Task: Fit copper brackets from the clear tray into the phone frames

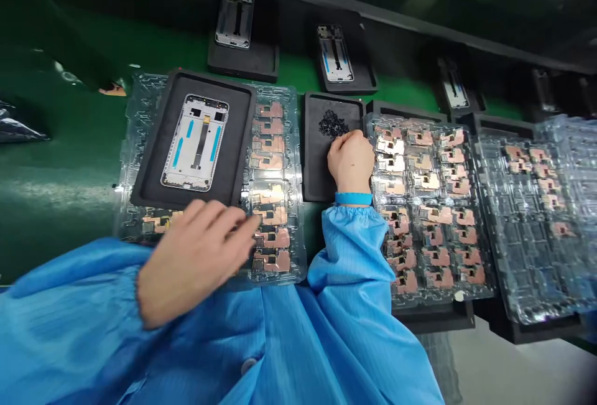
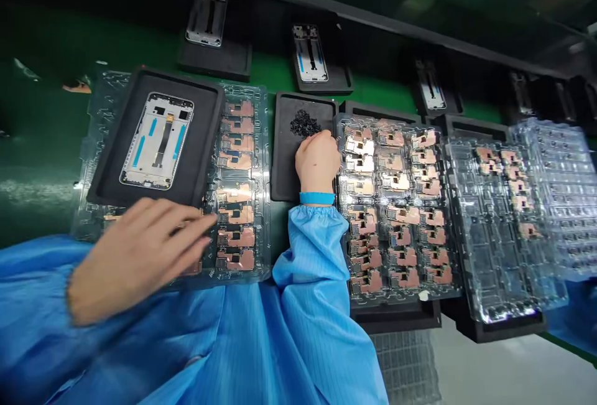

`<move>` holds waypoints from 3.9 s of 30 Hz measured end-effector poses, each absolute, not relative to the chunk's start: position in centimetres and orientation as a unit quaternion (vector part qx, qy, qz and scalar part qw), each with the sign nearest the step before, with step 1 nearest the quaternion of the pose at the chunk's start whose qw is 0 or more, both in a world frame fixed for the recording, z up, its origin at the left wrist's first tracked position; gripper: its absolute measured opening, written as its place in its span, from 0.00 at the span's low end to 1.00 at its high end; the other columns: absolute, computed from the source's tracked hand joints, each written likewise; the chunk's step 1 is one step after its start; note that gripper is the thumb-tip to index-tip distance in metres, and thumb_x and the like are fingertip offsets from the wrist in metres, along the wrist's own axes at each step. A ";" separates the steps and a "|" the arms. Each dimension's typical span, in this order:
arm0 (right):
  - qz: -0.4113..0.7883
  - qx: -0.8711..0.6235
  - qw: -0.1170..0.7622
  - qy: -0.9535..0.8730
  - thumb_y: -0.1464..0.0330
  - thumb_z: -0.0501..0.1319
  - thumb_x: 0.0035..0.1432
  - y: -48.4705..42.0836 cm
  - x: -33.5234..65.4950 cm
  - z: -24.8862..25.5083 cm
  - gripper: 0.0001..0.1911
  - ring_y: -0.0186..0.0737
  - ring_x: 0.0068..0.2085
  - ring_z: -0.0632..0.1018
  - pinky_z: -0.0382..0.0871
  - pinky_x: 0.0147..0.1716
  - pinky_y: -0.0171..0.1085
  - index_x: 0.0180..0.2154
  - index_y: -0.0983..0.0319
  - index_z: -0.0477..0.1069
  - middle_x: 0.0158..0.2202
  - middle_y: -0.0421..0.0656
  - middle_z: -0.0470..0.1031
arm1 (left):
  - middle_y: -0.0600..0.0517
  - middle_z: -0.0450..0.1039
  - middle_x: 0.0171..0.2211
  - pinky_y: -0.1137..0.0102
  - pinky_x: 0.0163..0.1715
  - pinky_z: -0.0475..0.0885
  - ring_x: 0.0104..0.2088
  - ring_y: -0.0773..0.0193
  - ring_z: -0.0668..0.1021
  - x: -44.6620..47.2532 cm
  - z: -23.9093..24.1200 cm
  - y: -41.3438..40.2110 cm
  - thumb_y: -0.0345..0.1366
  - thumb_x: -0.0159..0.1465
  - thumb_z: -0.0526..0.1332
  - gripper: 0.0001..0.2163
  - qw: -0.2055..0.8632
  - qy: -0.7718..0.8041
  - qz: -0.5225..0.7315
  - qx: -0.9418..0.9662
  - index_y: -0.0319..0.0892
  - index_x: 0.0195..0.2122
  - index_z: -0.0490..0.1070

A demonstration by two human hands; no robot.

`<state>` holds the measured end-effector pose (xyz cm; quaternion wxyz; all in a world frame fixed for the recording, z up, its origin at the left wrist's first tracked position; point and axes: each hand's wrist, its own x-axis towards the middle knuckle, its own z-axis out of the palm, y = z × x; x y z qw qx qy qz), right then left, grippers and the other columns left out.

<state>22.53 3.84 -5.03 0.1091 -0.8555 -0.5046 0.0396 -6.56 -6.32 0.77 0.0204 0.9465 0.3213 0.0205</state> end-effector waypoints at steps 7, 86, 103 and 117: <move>0.236 -0.692 0.309 -0.608 0.65 0.54 0.70 -0.5 21.8 -1.7 0.08 0.42 0.36 0.77 0.70 0.38 0.39 0.37 0.59 0.67 0.35 0.43 0.74 | 0.41 0.75 0.52 0.53 0.43 0.67 0.50 0.43 0.74 -3.7 -2.1 -7.1 0.31 0.71 0.59 0.06 0.090 0.285 0.014 0.954 0.39 0.43 0.75; 0.515 -0.554 0.346 -0.555 0.66 0.65 0.66 -5.1 13.5 -1.6 0.04 0.34 0.24 0.77 0.72 0.24 0.32 0.39 0.59 0.75 0.26 0.39 0.78 | 0.55 0.69 0.35 0.70 0.32 0.69 0.29 0.68 0.75 -7.8 -0.9 -1.0 0.35 0.77 0.48 0.16 0.552 0.399 0.242 0.691 0.48 0.64 0.59; 0.460 -0.574 0.319 -0.598 0.67 0.64 0.66 -5.0 13.1 -0.8 0.05 0.37 0.24 0.80 0.74 0.25 0.34 0.34 0.58 0.74 0.25 0.38 0.79 | 0.58 0.68 0.26 0.70 0.27 0.65 0.24 0.66 0.74 -7.7 -1.0 -0.9 0.35 0.76 0.48 0.17 0.533 0.402 0.209 0.714 0.48 0.64 0.59; 0.655 -0.523 0.320 -0.442 0.61 0.64 0.68 -5.2 13.8 -0.6 0.11 0.34 0.23 0.77 0.71 0.23 0.31 0.34 0.59 0.71 0.25 0.38 0.76 | 0.58 0.69 0.27 0.71 0.28 0.66 0.25 0.67 0.74 -7.8 -0.3 -0.8 0.38 0.77 0.48 0.16 0.582 0.371 0.209 0.693 0.47 0.64 0.59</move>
